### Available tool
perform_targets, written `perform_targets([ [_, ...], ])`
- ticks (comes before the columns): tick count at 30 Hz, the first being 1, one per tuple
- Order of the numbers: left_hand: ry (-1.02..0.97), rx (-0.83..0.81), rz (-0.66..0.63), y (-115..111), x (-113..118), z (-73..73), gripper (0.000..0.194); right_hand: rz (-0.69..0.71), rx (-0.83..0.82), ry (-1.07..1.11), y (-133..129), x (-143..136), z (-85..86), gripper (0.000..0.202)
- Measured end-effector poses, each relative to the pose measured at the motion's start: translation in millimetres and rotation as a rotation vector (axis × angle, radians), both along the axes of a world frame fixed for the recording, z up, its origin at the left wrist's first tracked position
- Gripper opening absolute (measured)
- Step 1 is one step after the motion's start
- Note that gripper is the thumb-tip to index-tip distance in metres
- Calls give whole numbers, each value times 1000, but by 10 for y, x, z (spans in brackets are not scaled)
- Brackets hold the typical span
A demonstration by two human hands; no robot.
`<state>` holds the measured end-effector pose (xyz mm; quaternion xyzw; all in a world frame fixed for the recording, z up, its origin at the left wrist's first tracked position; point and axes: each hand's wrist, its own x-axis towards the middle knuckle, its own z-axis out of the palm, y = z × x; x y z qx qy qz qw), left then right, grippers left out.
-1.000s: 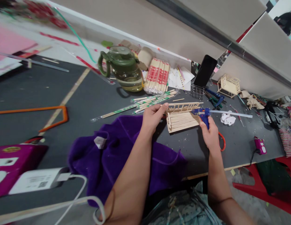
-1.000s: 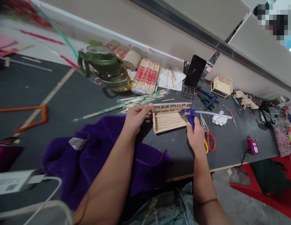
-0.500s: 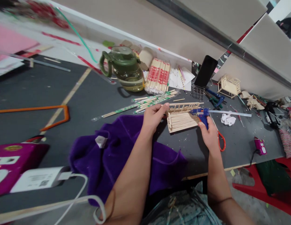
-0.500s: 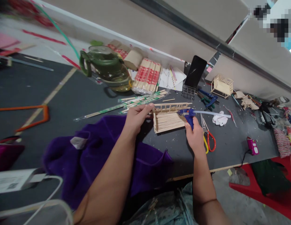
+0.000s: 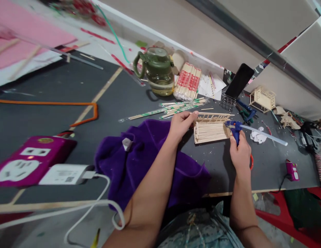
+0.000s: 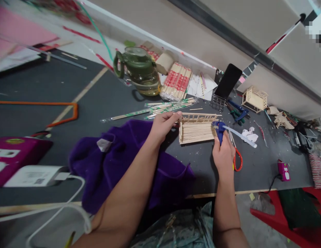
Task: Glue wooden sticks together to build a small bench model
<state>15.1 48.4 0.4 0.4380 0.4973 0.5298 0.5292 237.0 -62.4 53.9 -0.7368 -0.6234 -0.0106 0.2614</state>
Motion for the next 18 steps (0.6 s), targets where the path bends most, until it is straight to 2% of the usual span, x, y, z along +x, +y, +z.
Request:
perform_targets([
  [18, 16, 22, 8, 5, 0, -24, 46, 19, -6, 22, 46, -34, 20, 58],
])
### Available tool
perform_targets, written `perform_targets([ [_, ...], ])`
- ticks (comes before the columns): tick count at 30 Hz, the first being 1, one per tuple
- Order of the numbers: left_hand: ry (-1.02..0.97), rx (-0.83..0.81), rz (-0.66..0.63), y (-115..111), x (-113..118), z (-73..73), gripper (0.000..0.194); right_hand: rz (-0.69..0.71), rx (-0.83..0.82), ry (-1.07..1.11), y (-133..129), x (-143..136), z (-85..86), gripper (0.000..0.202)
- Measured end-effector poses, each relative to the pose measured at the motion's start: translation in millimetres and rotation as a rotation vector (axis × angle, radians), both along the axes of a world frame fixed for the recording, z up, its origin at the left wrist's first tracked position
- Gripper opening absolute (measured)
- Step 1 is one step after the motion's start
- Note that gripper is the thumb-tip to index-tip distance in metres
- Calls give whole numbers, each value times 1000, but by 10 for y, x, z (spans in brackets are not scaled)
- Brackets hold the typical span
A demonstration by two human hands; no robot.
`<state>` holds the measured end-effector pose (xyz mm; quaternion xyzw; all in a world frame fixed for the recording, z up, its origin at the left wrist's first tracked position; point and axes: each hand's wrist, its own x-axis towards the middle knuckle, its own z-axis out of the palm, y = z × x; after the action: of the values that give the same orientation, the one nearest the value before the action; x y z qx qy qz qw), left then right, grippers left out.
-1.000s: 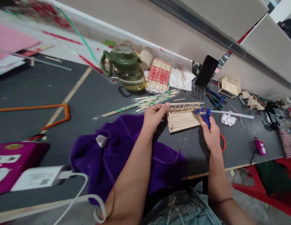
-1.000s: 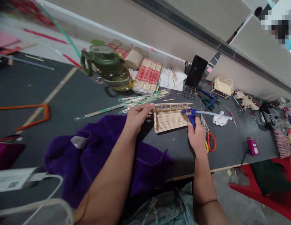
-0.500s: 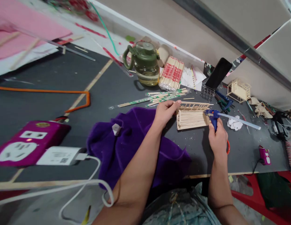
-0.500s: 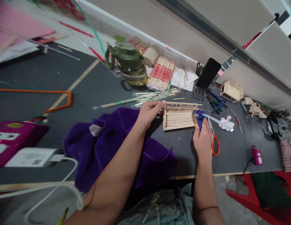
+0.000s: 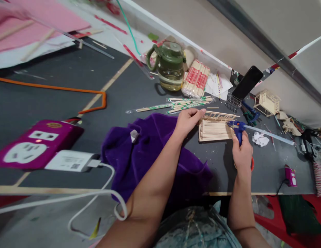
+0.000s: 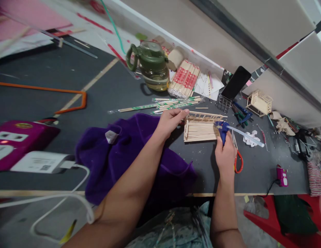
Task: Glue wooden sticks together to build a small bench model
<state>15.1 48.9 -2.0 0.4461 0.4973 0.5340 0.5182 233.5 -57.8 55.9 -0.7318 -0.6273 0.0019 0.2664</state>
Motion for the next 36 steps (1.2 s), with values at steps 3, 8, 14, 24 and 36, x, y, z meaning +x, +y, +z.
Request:
perform_targets([
  [3, 6, 3, 3, 4, 0, -6, 47, -19, 19, 0, 1, 25, -30, 61],
  [8, 12, 0, 5, 9, -2, -13, 48, -24, 22, 13, 3, 38, -56, 61],
  [14, 25, 8, -1, 15, -4, -14, 52, -31, 18, 52, -15, 41, -100, 60],
  [24, 11, 24, -1, 13, -3, -6, 53, -35, 35, 58, -40, 47, -112, 58],
  [36, -2, 21, 2, 14, 1, -14, 51, -19, 31, 23, -35, 33, -128, 60],
])
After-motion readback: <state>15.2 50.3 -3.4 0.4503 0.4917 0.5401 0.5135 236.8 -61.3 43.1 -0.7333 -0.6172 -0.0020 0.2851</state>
